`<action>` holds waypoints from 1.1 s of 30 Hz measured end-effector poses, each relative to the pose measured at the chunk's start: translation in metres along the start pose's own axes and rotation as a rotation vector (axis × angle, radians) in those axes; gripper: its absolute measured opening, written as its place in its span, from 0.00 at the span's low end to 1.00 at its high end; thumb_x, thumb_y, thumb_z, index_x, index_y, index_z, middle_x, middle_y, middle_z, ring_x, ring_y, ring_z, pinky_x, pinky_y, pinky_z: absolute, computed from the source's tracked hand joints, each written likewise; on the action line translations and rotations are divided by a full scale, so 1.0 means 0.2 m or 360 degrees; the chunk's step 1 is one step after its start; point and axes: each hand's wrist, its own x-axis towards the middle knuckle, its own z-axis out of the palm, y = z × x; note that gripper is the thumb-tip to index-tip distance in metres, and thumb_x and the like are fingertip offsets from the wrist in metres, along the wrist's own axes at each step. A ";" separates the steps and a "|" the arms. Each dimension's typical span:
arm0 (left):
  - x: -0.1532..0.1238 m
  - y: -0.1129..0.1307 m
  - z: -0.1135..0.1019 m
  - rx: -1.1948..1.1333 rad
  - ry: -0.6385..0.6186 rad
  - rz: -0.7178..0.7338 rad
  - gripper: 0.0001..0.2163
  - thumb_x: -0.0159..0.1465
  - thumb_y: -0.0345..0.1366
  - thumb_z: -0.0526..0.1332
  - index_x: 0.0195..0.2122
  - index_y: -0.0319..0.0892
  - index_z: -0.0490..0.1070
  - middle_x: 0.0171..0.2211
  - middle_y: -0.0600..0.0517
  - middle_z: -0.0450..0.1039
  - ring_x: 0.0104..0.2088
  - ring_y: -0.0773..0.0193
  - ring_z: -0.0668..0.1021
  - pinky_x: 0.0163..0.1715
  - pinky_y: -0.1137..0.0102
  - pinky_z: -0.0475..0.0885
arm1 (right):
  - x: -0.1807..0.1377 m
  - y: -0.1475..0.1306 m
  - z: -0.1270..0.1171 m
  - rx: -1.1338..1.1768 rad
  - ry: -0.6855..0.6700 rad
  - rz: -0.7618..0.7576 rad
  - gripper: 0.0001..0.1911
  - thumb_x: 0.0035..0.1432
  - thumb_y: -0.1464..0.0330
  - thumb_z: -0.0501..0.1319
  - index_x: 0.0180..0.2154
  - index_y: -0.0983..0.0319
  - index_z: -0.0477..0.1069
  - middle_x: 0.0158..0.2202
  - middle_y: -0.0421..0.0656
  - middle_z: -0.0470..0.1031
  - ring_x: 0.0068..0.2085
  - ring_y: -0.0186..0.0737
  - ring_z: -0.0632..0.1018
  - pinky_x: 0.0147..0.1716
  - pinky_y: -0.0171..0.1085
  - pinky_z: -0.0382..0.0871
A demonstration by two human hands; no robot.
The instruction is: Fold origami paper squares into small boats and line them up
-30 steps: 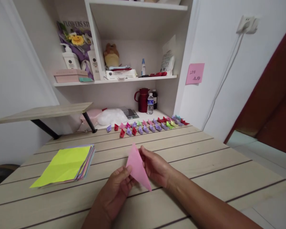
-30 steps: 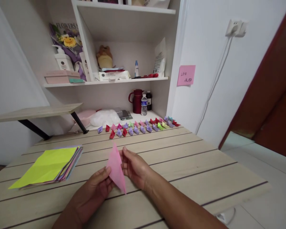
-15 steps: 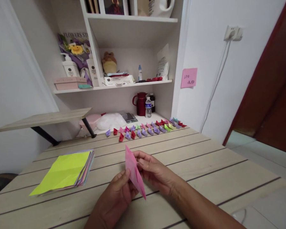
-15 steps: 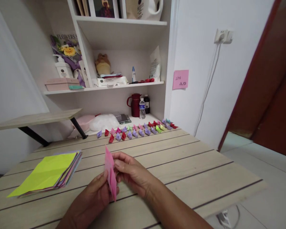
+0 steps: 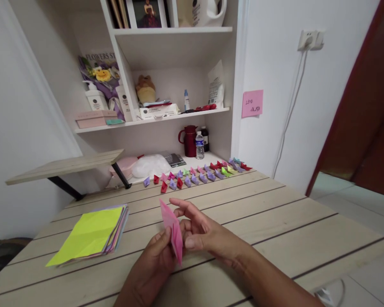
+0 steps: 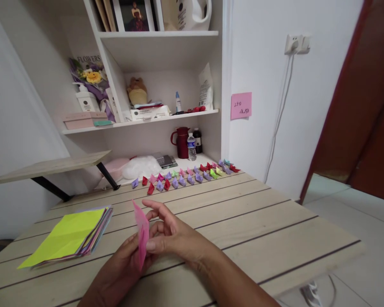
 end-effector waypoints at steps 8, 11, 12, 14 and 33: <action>0.01 -0.01 -0.02 0.0080 0.0046 0.0001 0.18 0.62 0.35 0.66 0.54 0.45 0.74 0.43 0.48 0.81 0.46 0.57 0.80 0.53 0.65 0.69 | 0.00 0.00 0.01 -0.0115 0.0062 -0.0014 0.39 0.49 0.71 0.72 0.60 0.47 0.64 0.49 0.40 0.62 0.36 0.30 0.70 0.37 0.33 0.68; 0.01 -0.01 -0.03 0.0082 -0.0024 0.0072 0.18 0.65 0.39 0.63 0.55 0.44 0.73 0.46 0.47 0.80 0.48 0.56 0.79 0.52 0.64 0.68 | -0.01 -0.01 0.01 -0.0159 0.0091 0.0001 0.37 0.49 0.70 0.72 0.60 0.48 0.64 0.48 0.40 0.63 0.36 0.30 0.70 0.38 0.33 0.67; 0.01 -0.01 -0.03 0.0091 -0.0042 0.0085 0.18 0.65 0.40 0.63 0.55 0.43 0.73 0.47 0.45 0.80 0.48 0.56 0.79 0.52 0.64 0.69 | -0.01 -0.01 0.01 -0.0177 0.0097 -0.0001 0.38 0.49 0.70 0.72 0.60 0.48 0.64 0.48 0.40 0.63 0.35 0.30 0.70 0.37 0.32 0.66; 0.01 -0.01 -0.03 0.0111 -0.0052 0.0081 0.18 0.65 0.42 0.63 0.53 0.41 0.74 0.48 0.43 0.79 0.49 0.54 0.78 0.52 0.63 0.68 | -0.01 -0.01 0.01 -0.0218 0.0108 -0.0006 0.40 0.48 0.72 0.72 0.61 0.48 0.63 0.47 0.39 0.64 0.33 0.28 0.68 0.33 0.31 0.64; 0.03 -0.01 -0.02 0.0418 0.0007 0.0158 0.16 0.59 0.44 0.68 0.45 0.41 0.80 0.43 0.42 0.81 0.46 0.52 0.79 0.50 0.61 0.70 | 0.04 0.04 -0.01 -0.0273 0.0385 -0.0127 0.52 0.44 0.73 0.74 0.65 0.47 0.52 0.40 0.37 0.66 0.31 0.30 0.71 0.28 0.30 0.63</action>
